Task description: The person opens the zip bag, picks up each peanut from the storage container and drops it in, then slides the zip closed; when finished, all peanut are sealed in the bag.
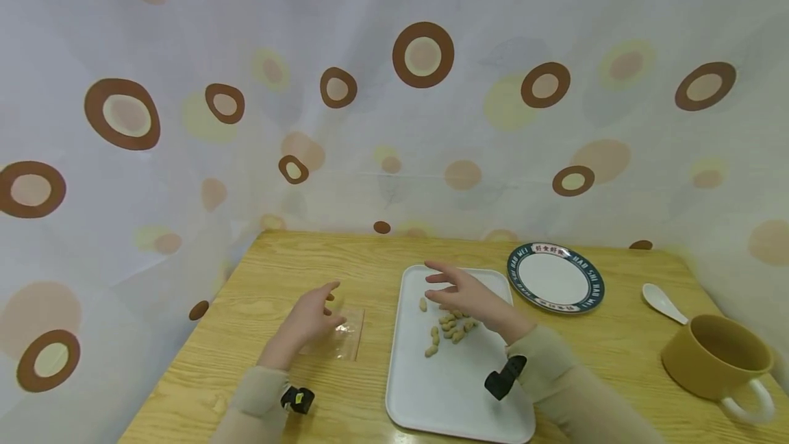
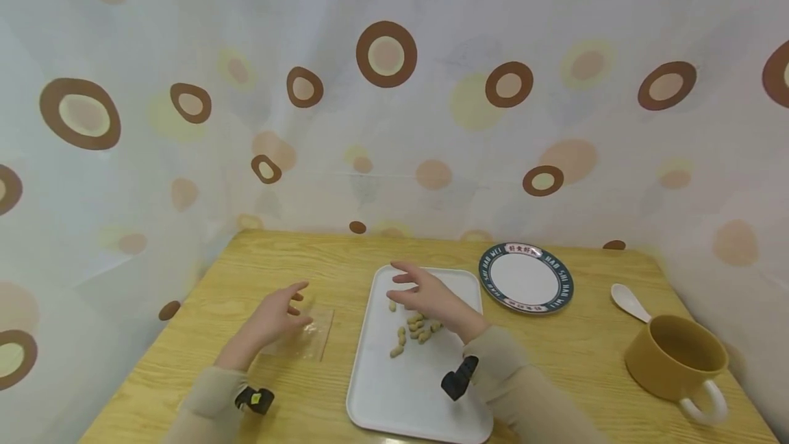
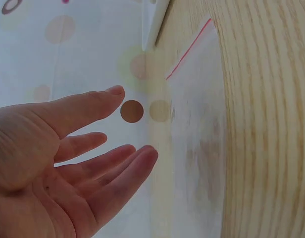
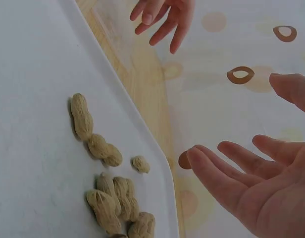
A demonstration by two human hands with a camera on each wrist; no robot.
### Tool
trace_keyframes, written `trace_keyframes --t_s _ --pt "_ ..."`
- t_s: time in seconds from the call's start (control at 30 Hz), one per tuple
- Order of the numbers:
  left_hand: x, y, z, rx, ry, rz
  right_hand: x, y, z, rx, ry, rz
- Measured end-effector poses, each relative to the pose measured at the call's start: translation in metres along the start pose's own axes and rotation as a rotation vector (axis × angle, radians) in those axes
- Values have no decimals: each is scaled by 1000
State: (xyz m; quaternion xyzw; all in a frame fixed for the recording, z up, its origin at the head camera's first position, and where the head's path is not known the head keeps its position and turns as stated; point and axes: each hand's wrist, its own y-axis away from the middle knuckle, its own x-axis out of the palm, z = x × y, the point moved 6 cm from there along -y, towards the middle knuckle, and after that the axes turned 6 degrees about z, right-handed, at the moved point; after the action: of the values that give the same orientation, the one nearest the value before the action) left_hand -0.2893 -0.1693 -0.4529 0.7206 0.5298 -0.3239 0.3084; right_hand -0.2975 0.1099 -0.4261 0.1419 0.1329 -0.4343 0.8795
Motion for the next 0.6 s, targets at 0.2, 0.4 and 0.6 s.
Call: trace_keyframes --t_s 0.2,0.4,0.6 --pt "0 0 -1 -12 61 18 18 -15 2 5 -102 90" --pt "6 0 1 -41 158 64 38 -28 2 26 -223 180" --pt "10 0 0 -46 203 106 54 -39 -4 60 -353 213"
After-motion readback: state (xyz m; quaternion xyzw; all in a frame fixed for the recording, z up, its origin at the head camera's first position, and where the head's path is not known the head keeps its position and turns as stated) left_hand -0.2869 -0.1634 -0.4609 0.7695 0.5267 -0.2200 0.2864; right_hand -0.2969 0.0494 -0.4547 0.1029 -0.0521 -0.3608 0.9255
